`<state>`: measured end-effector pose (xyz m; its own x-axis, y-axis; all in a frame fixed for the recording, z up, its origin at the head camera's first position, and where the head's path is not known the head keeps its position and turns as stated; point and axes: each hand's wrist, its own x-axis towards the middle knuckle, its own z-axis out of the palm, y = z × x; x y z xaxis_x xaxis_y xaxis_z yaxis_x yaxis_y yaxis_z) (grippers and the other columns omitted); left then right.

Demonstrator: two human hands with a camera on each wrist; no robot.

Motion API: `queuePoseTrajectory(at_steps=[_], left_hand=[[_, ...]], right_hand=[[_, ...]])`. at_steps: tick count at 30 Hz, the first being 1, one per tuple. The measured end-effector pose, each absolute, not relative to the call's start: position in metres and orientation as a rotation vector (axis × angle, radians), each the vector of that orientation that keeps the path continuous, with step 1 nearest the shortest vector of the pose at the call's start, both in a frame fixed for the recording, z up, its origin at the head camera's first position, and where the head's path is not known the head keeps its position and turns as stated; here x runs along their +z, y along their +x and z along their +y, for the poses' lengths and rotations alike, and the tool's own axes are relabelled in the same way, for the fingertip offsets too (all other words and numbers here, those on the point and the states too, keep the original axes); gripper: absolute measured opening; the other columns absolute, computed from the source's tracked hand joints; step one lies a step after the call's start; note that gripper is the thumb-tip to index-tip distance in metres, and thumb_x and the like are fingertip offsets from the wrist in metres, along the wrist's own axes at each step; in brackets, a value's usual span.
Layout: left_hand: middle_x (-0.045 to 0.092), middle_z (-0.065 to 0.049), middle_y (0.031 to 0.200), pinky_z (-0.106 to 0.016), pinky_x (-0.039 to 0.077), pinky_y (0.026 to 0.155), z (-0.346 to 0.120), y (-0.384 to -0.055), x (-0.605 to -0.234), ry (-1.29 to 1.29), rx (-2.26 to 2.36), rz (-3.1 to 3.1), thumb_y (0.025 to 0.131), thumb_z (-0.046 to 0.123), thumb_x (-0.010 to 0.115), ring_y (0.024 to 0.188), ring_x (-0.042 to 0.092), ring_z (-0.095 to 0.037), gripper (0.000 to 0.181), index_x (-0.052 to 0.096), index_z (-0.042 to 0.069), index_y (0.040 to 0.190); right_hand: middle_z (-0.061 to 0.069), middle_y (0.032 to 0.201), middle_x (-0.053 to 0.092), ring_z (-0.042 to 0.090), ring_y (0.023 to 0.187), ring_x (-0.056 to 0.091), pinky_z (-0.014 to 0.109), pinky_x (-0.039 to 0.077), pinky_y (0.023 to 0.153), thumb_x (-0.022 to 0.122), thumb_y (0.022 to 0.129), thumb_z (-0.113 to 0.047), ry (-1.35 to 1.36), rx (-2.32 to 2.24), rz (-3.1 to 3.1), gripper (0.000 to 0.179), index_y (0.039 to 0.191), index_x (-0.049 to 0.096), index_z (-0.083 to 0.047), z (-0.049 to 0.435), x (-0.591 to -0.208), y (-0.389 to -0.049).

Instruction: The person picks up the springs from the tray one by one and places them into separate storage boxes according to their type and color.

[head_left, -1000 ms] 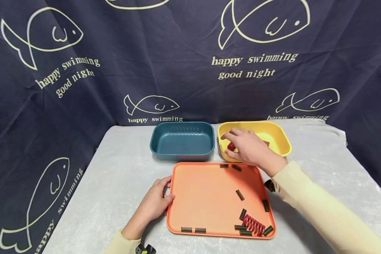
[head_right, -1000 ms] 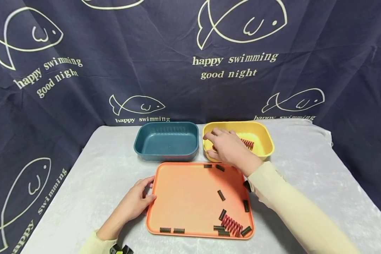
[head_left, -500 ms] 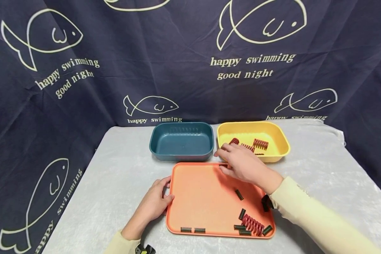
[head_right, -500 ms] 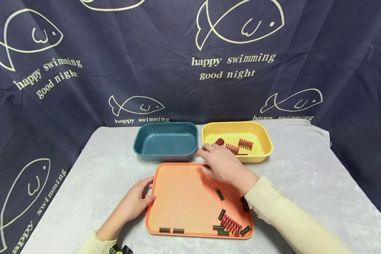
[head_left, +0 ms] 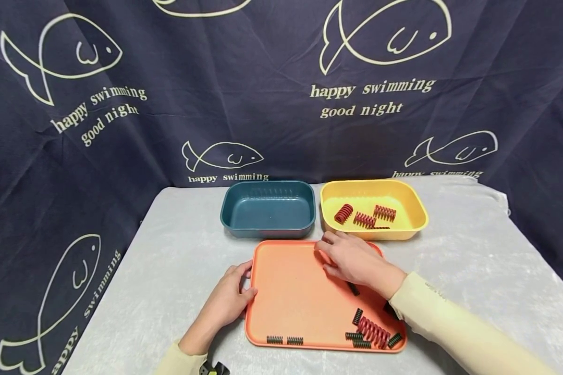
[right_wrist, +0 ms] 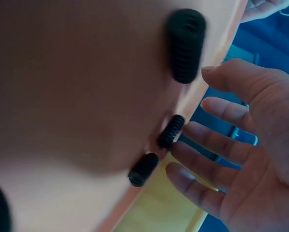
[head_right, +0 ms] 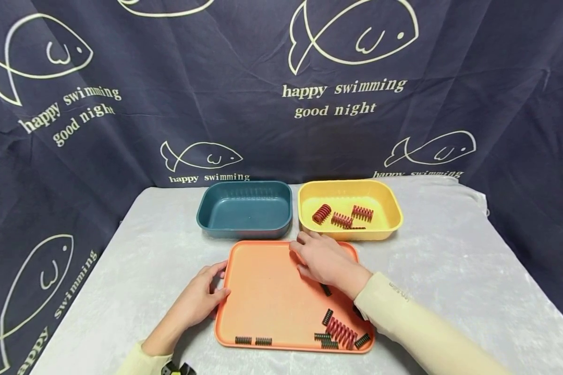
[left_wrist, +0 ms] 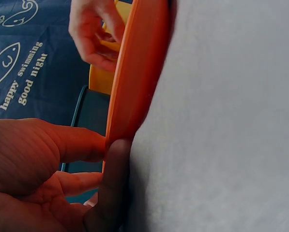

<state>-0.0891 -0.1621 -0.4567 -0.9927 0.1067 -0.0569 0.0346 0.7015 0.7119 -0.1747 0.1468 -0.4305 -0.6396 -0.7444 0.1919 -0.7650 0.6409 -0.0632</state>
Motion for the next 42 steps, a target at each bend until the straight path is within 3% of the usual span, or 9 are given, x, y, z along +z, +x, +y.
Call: queuePoseTrajectory(at_steps=[9,14,21,29,36,42], left_hand=[[0.053,-0.007,0.109,-0.028,0.044,0.061,-0.1619,-0.0893,-0.4582,0.077,1.158,2.798,0.089,0.007,0.078,0.072,0.051,-0.013,0.063,0.054,0.003,0.147],[0.053,-0.007,0.109,-0.028,0.045,0.059,-0.162,-0.0886,-0.4575,0.086,1.188,2.782,0.089,0.006,0.078,0.07,0.051,-0.012,0.063,0.054,0.003,0.147],[0.053,-0.006,0.108,-0.029,0.044,0.062,-0.1623,-0.0878,-0.4565,0.1,1.181,2.794,0.088,0.007,0.078,0.072,0.05,-0.012,0.064,0.054,0.004,0.147],[0.053,-0.006,0.107,-0.029,0.043,0.063,-0.1621,-0.0881,-0.4555,0.104,1.174,2.797,0.088,0.008,0.078,0.073,0.049,-0.012,0.064,0.054,0.004,0.147],[0.053,-0.006,0.109,-0.028,0.045,0.061,-0.162,-0.0885,-0.4567,0.087,1.176,2.795,0.088,0.006,0.078,0.072,0.05,-0.013,0.063,0.054,0.003,0.147],[0.053,-0.005,0.107,-0.028,0.043,0.063,-0.1619,-0.0883,-0.457,0.123,1.185,2.811,0.088,0.004,0.078,0.073,0.048,-0.012,0.063,0.054,0.002,0.146]], right_hand=[[0.0,0.093,0.052,0.025,0.09,0.057,0.041,0.048,0.07,0.084,0.083,-0.021,1.24,0.2,-2.731,0.026,0.092,0.06,-0.018,0.1462,-0.4336,-0.1763],[0.002,0.097,0.055,0.026,0.094,0.06,0.044,0.051,0.075,0.084,0.084,-0.02,1.229,0.189,-2.737,0.025,0.1,0.065,-0.016,0.1461,-0.4339,-0.1763],[0.005,0.098,0.058,0.026,0.093,0.061,0.046,0.053,0.08,0.072,0.097,-0.021,1.172,0.154,-2.779,0.016,0.111,0.068,-0.014,0.1441,-0.4334,-0.1747],[0.01,0.111,0.065,0.033,0.107,0.064,0.054,0.052,0.09,0.071,0.095,-0.013,1.153,0.073,-2.836,0.016,0.111,0.068,-0.017,0.1427,-0.4339,-0.1734],[0.009,0.112,0.067,0.033,0.104,0.065,0.06,0.047,0.093,0.071,0.093,-0.01,1.147,0.063,-2.893,0.017,0.105,0.067,-0.021,0.1408,-0.4337,-0.1729],[0.004,0.101,0.066,0.029,0.09,0.065,0.053,0.049,0.082,0.073,0.091,-0.013,1.19,0.046,-2.833,0.013,0.098,0.066,-0.023,0.1392,-0.4323,-0.1706]])
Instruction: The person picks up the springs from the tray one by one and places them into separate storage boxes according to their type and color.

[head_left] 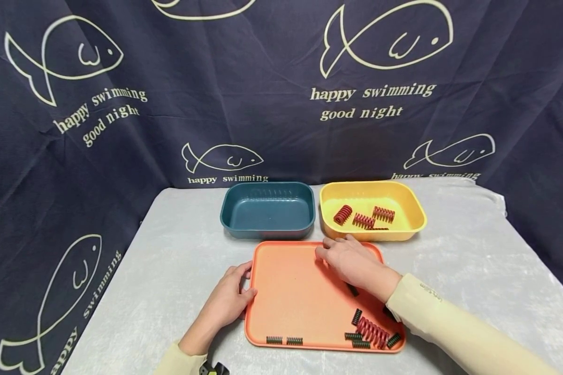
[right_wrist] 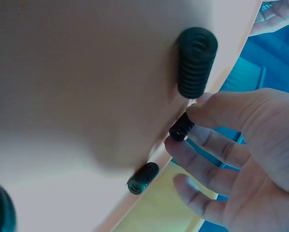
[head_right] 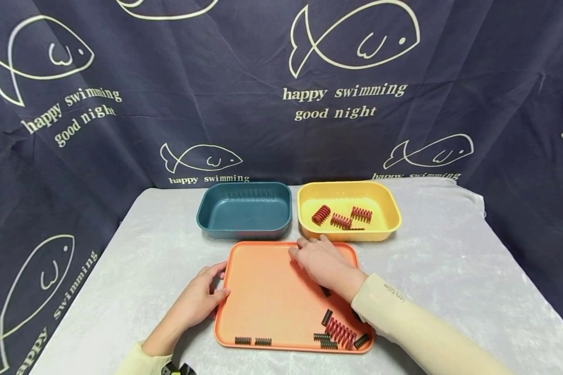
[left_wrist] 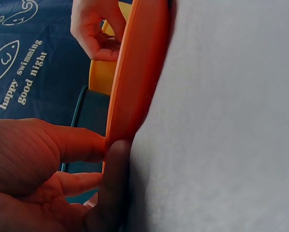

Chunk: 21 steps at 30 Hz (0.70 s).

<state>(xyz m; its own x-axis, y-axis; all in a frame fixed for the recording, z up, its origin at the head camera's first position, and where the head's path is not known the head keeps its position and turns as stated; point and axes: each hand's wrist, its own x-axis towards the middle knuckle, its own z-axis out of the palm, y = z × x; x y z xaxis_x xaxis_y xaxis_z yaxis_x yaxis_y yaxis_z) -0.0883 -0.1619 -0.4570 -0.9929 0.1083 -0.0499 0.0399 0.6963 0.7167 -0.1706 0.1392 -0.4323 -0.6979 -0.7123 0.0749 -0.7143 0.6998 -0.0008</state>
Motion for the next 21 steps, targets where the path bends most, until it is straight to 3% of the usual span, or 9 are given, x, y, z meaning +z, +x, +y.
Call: queuePoseTrajectory(at_steps=[6,13,21], left_hand=[[0.052,-0.004,0.106,-0.029,0.042,0.062,-0.162,-0.088,-0.456,0.106,1.183,2.802,0.088,0.006,0.078,0.073,0.048,-0.013,0.064,0.054,0.003,0.147],[0.053,-0.005,0.106,-0.029,0.043,0.061,-0.161,-0.088,-0.456,0.113,1.188,2.799,0.088,0.006,0.078,0.072,0.048,-0.013,0.063,0.053,0.002,0.147],[0.052,-0.004,0.106,-0.028,0.043,0.061,-0.162,-0.087,-0.457,0.123,1.189,2.808,0.088,0.006,0.078,0.071,0.048,-0.011,0.063,0.054,0.003,0.146]], right_hand=[[0.002,0.093,0.059,0.028,0.085,0.065,0.048,0.05,0.075,0.074,0.092,-0.015,1.226,0.006,-2.692,0.01,0.093,0.066,-0.02,0.134,-0.421,-0.166],[0.001,0.093,0.059,0.026,0.083,0.066,0.043,0.046,0.07,0.075,0.08,0.001,1.246,0.048,-2.587,0.025,0.095,0.066,-0.017,0.127,-0.394,-0.168],[-0.002,0.083,0.052,0.023,0.074,0.063,0.039,0.043,0.064,0.065,0.084,0.005,1.189,0.11,-2.57,0.024,0.091,0.066,-0.019,0.115,-0.37,-0.19]])
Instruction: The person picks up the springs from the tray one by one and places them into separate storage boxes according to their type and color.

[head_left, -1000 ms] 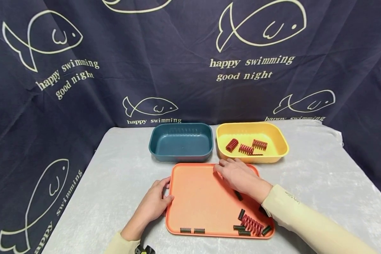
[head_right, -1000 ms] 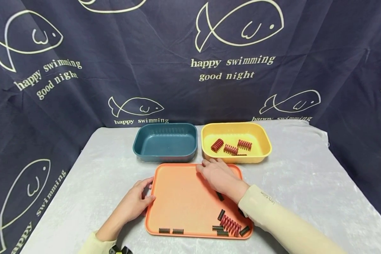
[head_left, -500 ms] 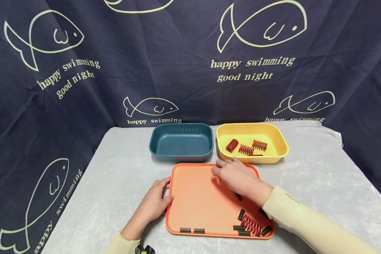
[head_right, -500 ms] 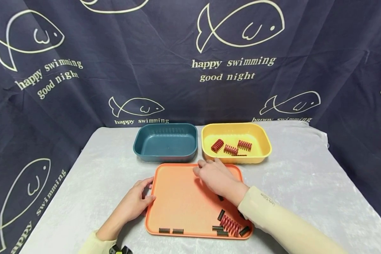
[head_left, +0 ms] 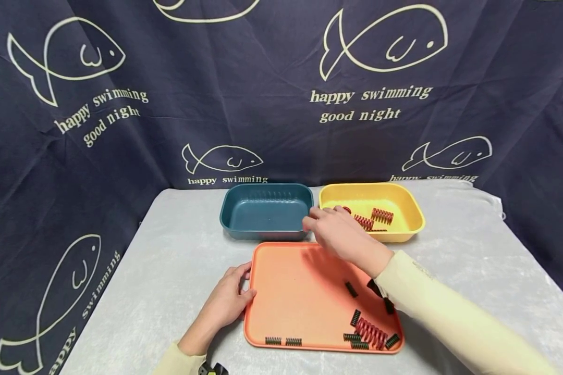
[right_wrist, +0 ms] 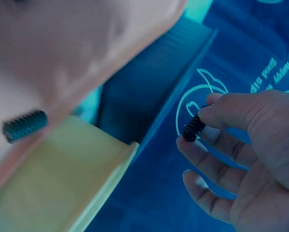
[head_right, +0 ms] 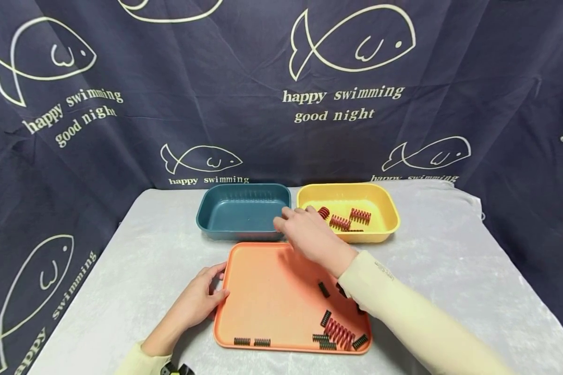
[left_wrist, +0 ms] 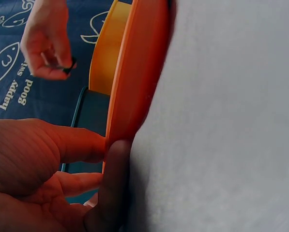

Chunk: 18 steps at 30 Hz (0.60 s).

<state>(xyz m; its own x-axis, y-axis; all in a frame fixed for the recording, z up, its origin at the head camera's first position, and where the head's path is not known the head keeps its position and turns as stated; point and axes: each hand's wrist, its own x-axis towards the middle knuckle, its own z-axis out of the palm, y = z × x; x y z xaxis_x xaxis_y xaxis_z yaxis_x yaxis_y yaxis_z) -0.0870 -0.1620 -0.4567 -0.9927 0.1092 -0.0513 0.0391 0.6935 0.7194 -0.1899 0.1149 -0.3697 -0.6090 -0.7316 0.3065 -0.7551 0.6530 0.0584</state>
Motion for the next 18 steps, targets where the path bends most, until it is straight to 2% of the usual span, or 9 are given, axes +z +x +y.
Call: queuePoseTrajectory(at_steps=[7,13,18], left_hand=[[0.053,-0.004,0.106,-0.029,0.041,0.061,-0.162,-0.088,-0.458,0.128,1.167,2.821,0.088,0.007,0.079,0.071,0.048,-0.012,0.063,0.054,0.002,0.146],[0.052,-0.004,0.106,-0.028,0.043,0.06,-0.162,-0.088,-0.461,0.104,1.149,2.819,0.089,0.007,0.078,0.069,0.049,-0.011,0.062,0.054,0.004,0.147],[0.053,-0.004,0.107,-0.028,0.042,0.061,-0.162,-0.088,-0.461,0.129,1.154,2.828,0.088,0.007,0.078,0.069,0.048,-0.011,0.063,0.054,0.003,0.146]], right_hand=[[0.0,0.09,0.058,0.019,0.075,0.063,0.035,0.047,0.065,0.068,0.09,0.0,1.157,0.093,-2.639,0.02,0.101,0.071,-0.017,0.098,-0.363,-0.216],[0.003,0.093,0.061,0.019,0.073,0.06,0.034,0.051,0.061,0.062,0.094,0.002,1.166,0.096,-2.739,0.022,0.105,0.074,-0.014,0.076,-0.37,-0.237],[0.003,0.098,0.066,0.02,0.078,0.062,0.037,0.053,0.066,0.057,0.097,0.003,1.16,0.08,-2.801,0.028,0.107,0.077,-0.014,0.061,-0.377,-0.248]])
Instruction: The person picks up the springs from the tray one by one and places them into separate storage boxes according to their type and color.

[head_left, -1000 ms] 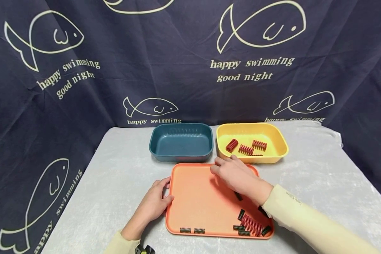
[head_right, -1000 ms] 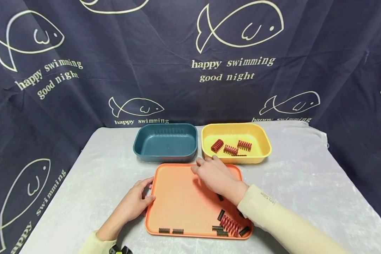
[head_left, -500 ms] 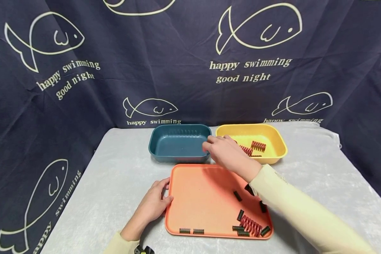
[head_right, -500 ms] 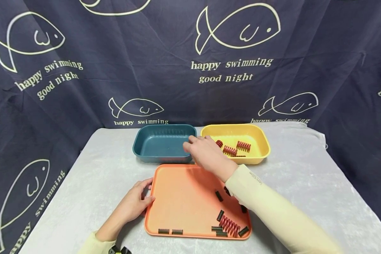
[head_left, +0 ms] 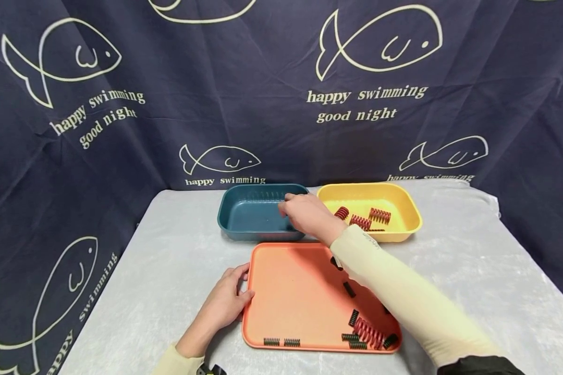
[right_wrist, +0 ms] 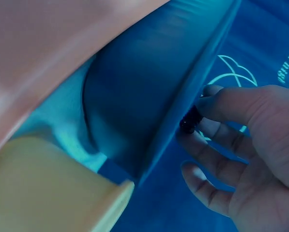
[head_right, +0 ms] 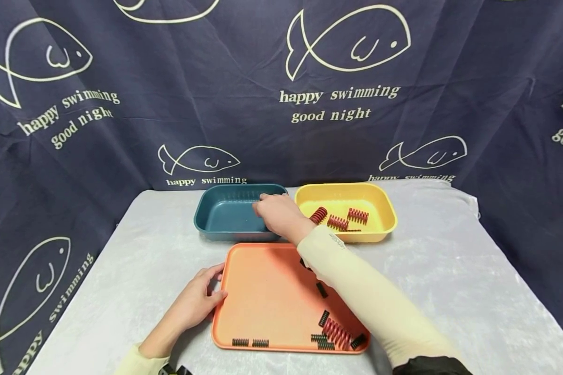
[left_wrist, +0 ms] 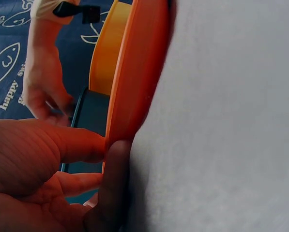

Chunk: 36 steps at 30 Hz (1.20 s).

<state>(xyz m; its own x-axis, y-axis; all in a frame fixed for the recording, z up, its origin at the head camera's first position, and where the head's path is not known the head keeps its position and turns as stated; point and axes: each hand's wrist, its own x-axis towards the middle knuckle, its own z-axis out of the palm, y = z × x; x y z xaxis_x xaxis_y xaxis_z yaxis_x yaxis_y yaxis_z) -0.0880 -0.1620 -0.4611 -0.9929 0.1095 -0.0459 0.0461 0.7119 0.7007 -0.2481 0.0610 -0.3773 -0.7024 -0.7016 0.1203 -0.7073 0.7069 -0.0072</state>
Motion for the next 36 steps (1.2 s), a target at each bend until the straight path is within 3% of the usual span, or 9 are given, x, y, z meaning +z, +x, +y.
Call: queuePoseTrajectory(at_steps=[9,16,22,28,30,36], left_hand=[[0.053,-0.005,0.107,-0.028,0.042,0.061,-0.162,-0.087,-0.458,0.135,1.165,2.822,0.088,0.008,0.079,0.069,0.048,-0.011,0.064,0.054,0.002,0.146],[0.053,-0.005,0.108,-0.028,0.043,0.06,-0.161,-0.088,-0.459,0.145,1.176,2.805,0.089,0.007,0.079,0.068,0.048,-0.01,0.063,0.053,0.002,0.147],[0.052,-0.005,0.109,-0.028,0.045,0.059,-0.162,-0.088,-0.46,0.092,1.168,2.788,0.09,0.007,0.078,0.068,0.05,-0.012,0.064,0.053,0.003,0.148],[0.052,-0.005,0.108,-0.028,0.045,0.058,-0.162,-0.088,-0.46,0.085,1.176,2.784,0.09,0.007,0.078,0.069,0.05,-0.013,0.064,0.052,0.003,0.148],[0.052,-0.006,0.108,-0.028,0.046,0.057,-0.162,-0.088,-0.461,0.083,1.18,2.782,0.09,0.006,0.078,0.068,0.05,-0.013,0.064,0.052,0.003,0.148],[0.052,-0.006,0.109,-0.029,0.047,0.055,-0.161,-0.089,-0.462,0.081,1.193,2.762,0.09,0.006,0.077,0.066,0.052,-0.014,0.064,0.052,0.003,0.149]], right_hand=[[-0.002,0.089,0.071,0.018,0.077,0.062,0.035,0.053,0.071,0.06,0.095,0.002,1.168,0.056,-2.951,0.027,0.091,0.079,-0.017,0.041,-0.386,-0.263],[-0.003,0.074,0.054,0.017,0.069,0.045,0.03,0.038,0.064,0.06,0.094,0.002,1.17,0.032,-3.067,0.027,0.081,0.075,-0.016,0.033,-0.393,-0.271],[-0.007,0.083,0.068,0.014,0.075,0.057,0.028,0.049,0.071,0.062,0.092,0.003,1.213,0.1,-3.042,0.031,0.084,0.081,-0.02,0.031,-0.398,-0.278],[-0.003,0.066,0.041,0.017,0.066,0.037,0.029,0.031,0.062,0.056,0.091,0.007,1.256,0.108,-3.064,0.038,0.062,0.062,-0.017,0.029,-0.401,-0.284],[-0.003,0.065,0.039,0.016,0.065,0.035,0.029,0.03,0.061,0.056,0.092,0.007,1.256,0.116,-3.076,0.04,0.06,0.056,-0.018,0.029,-0.402,-0.285],[-0.007,0.078,0.061,0.012,0.069,0.045,0.026,0.037,0.065,0.058,0.093,0.004,1.241,0.121,-3.083,0.035,0.072,0.073,-0.02,0.034,-0.402,-0.285]])
